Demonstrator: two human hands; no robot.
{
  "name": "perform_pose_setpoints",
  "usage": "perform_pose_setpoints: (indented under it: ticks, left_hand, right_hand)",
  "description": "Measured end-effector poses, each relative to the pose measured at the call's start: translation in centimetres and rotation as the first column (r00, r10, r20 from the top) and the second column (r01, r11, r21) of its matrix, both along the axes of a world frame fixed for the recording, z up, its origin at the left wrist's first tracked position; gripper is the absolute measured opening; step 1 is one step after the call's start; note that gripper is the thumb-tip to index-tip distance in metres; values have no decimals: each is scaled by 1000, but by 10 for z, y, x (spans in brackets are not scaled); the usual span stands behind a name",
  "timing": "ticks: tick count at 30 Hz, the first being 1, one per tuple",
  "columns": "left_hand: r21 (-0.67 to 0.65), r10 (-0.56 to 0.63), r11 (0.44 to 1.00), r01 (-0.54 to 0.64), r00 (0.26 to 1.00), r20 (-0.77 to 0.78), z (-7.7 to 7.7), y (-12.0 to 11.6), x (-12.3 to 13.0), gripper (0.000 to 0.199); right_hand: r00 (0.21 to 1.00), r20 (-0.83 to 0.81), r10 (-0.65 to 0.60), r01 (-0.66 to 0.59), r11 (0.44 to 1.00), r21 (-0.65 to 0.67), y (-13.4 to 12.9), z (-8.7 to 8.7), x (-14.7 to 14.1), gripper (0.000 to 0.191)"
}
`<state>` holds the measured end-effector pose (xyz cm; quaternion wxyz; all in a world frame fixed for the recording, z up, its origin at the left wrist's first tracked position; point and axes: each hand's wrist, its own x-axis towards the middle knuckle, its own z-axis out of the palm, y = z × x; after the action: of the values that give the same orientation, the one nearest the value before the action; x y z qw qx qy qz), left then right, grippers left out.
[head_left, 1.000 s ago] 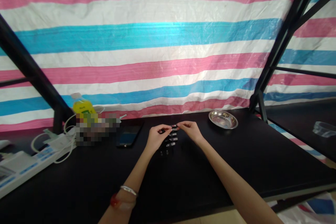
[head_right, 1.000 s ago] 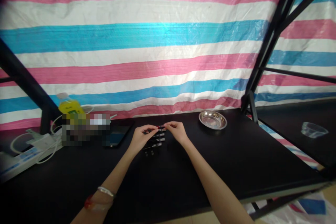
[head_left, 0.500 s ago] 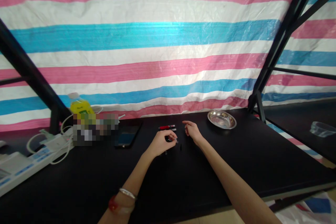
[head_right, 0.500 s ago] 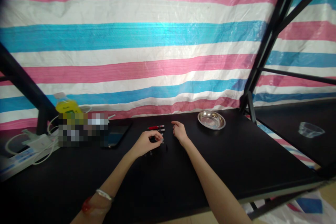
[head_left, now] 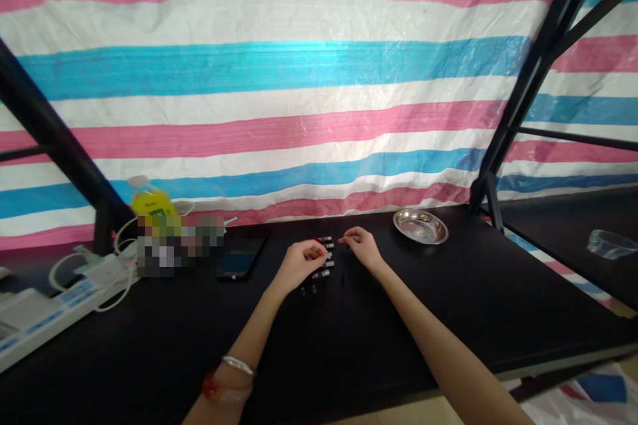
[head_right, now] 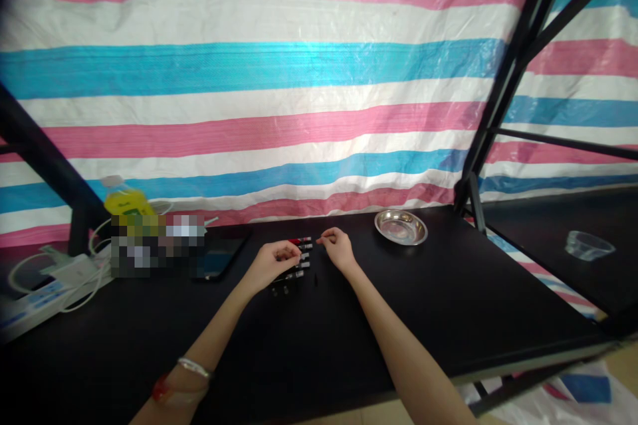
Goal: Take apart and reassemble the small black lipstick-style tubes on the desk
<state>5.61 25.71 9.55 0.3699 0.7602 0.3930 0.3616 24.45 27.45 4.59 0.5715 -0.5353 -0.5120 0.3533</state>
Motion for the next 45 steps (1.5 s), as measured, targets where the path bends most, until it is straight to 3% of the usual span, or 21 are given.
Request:
perform_pose_setpoints:
  ticks: [6,15,23,34,45]
  left_hand:
    - [-1,47,999,-47,999,11,-4,7,-6,10]
    - [80,-28,996,41,987,-156,5,-1,-4,13]
    - [76,-99,991,112,983,-154,3,-6,0,12]
    - [67,-139,986,154,971,-192,12,-14,2,13]
    - [68,-180,977,202,952,-246,-2,-12,4,20]
  right_hand:
    - [973,192,-131,92,976,197,-18,-3,-7,13]
    - [976,182,-122,98,986,136,-44,-8,10,20]
    - [970,237,-57,29,992,123,-72,-5,6,11]
    - [967,254,-21,-11,992,122,-73,-5,4,11]
    - [964,263,22,-55,991,119,-71,-10,5,19]
